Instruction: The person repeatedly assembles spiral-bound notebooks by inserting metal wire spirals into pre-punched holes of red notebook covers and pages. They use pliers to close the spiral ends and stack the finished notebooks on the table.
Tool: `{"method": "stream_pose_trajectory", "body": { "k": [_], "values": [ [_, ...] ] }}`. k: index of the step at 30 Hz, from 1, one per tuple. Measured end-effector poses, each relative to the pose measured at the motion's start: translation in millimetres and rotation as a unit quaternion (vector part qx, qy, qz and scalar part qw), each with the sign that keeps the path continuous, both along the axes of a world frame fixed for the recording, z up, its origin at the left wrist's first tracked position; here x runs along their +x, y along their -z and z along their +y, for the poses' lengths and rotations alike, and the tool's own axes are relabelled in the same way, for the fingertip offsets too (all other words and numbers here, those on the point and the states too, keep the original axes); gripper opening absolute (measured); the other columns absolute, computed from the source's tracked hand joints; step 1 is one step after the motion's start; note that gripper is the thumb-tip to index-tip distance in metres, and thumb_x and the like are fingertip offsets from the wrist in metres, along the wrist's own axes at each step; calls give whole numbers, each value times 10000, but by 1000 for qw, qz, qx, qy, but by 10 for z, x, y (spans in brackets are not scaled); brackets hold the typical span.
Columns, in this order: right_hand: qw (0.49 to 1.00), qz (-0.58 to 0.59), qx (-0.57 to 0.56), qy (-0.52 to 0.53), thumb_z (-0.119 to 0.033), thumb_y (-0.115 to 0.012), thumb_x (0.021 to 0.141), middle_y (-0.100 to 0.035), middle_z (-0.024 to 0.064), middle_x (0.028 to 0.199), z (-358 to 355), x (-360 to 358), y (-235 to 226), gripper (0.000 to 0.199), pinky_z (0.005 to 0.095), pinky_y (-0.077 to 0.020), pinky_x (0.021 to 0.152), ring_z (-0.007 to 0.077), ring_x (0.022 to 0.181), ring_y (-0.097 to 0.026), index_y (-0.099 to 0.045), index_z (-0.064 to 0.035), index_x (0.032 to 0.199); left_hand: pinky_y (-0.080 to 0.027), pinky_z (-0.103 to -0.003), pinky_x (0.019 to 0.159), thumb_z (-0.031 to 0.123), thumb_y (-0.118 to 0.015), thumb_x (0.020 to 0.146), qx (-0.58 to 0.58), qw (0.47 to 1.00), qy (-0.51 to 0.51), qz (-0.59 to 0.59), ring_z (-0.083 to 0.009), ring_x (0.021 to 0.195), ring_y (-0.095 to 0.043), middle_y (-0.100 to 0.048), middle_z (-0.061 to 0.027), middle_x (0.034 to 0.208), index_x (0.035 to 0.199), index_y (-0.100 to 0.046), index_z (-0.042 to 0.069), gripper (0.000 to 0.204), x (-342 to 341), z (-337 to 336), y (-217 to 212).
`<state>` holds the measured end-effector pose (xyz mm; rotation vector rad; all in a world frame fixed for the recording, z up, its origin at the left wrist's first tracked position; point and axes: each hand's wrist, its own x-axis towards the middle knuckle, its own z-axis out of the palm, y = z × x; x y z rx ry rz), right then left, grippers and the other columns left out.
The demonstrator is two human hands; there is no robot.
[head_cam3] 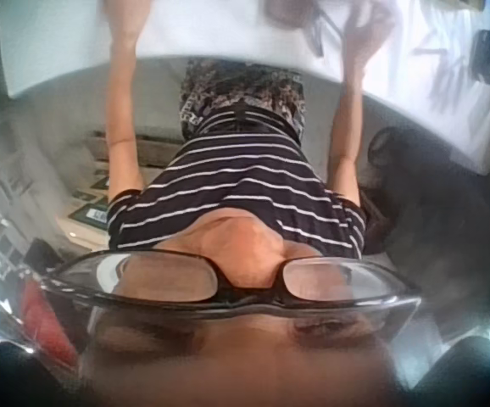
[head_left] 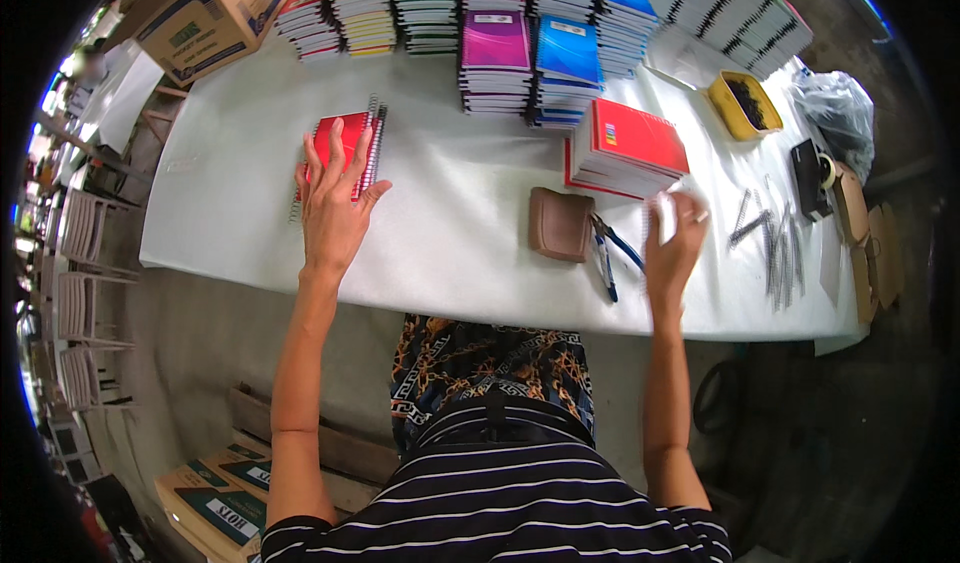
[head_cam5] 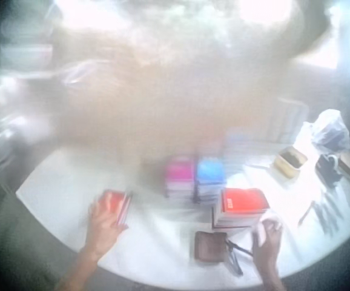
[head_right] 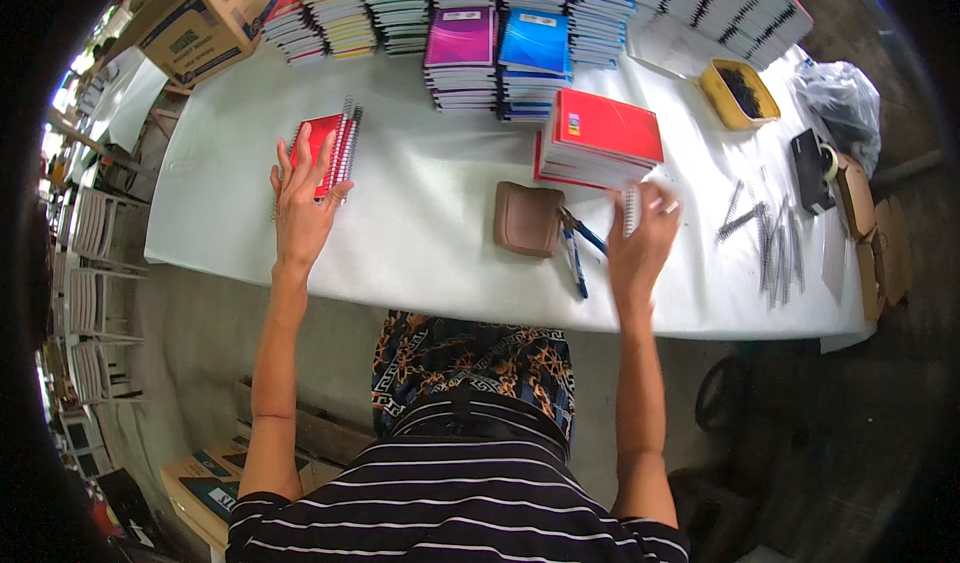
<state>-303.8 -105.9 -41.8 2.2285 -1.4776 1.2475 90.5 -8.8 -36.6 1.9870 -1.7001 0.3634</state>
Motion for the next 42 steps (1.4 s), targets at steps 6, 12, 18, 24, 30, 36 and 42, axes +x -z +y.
{"method": "stream_pose_trajectory", "body": {
  "k": [6,12,18,24,30,36,42],
  "values": [
    [914,-187,360,3,-406,-807,789,-662,153,765,-1380,-488,-405,538,362,-472,622,227,661,-603,-672,104,892,-244,-552,1168,309,-699,891,-29,978,141,151,-422,1471,-216,-333,-33,1589,1479,-450,284,639,-618,-310,-128],
    [926,-238,287,-54,-236,-787,810,-627,50,699,-1227,-493,-560,289,282,-437,586,110,636,-554,-680,33,822,-206,-462,1199,311,-753,860,35,924,185,332,-341,1501,-172,-325,-59,1593,1530,-343,217,791,-1074,-395,-248],
    [782,-470,321,-256,9,-735,818,-645,19,782,189,259,-338,114,250,-481,695,78,729,-580,-626,-18,835,-153,-510,1194,402,-780,815,-2,758,313,572,-385,1498,-148,-244,-199,1603,1590,-47,159,1095,-1083,-211,-270],
    [815,-324,379,-295,59,-738,805,-705,50,980,680,802,360,167,270,-541,819,105,877,-659,-656,-12,932,-193,-470,1197,397,-771,827,46,698,289,653,-369,1461,-285,-304,-204,1576,1585,5,116,1120,-994,274,186],
    [801,-320,406,-303,39,-754,788,-708,62,954,634,808,324,194,280,-540,795,126,878,-670,-649,-9,944,-217,-533,1177,366,-751,794,-8,957,243,156,-368,1491,-198,-352,-155,1561,1567,-189,81,997,-1161,129,-182],
    [871,-232,343,-263,28,-705,824,-704,71,872,203,210,54,177,288,-530,735,169,783,-669,-679,-5,997,-396,-478,1089,235,-696,844,137,954,247,-100,-325,1312,-504,-494,-52,1478,1505,-385,176,733,-1365,-50,-28],
    [966,57,220,125,-190,-709,860,-633,203,895,-361,-541,449,275,478,-489,782,369,863,-624,-571,34,942,-548,-471,621,324,-598,947,322,906,276,16,-349,707,-685,-731,-118,954,1443,-475,290,512,-1309,-85,-309]
  ]
}}
